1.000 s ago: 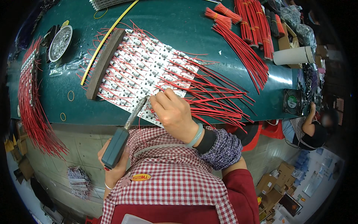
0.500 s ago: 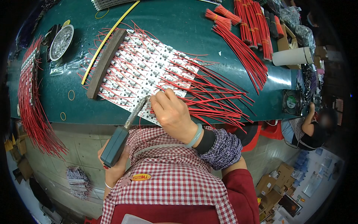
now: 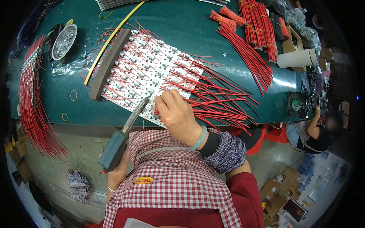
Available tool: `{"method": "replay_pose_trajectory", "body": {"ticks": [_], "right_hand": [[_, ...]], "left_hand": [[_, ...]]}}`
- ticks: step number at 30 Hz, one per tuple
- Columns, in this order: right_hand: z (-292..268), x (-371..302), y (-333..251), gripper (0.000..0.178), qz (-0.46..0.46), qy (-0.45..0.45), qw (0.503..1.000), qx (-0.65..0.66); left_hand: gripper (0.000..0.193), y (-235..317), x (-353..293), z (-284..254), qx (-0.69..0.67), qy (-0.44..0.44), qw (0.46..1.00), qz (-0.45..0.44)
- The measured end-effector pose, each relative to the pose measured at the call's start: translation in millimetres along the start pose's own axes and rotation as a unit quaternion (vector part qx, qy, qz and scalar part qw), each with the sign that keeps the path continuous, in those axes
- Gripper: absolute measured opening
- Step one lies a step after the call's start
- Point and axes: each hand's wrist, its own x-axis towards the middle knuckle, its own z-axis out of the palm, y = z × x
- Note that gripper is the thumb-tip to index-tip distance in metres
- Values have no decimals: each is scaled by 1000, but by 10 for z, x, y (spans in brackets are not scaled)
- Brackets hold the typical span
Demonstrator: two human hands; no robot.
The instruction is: The person solders red wires to contact points on a series of LED circuit board strips using a soldering iron and solder wire.
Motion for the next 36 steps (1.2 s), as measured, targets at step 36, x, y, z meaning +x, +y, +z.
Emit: {"method": "replay_pose_trajectory", "body": {"ticks": [36], "right_hand": [[-3,-11,41,32,-13,12,1000,23]], "left_hand": [[21,65,31,60,-13,33,999,2]]}}
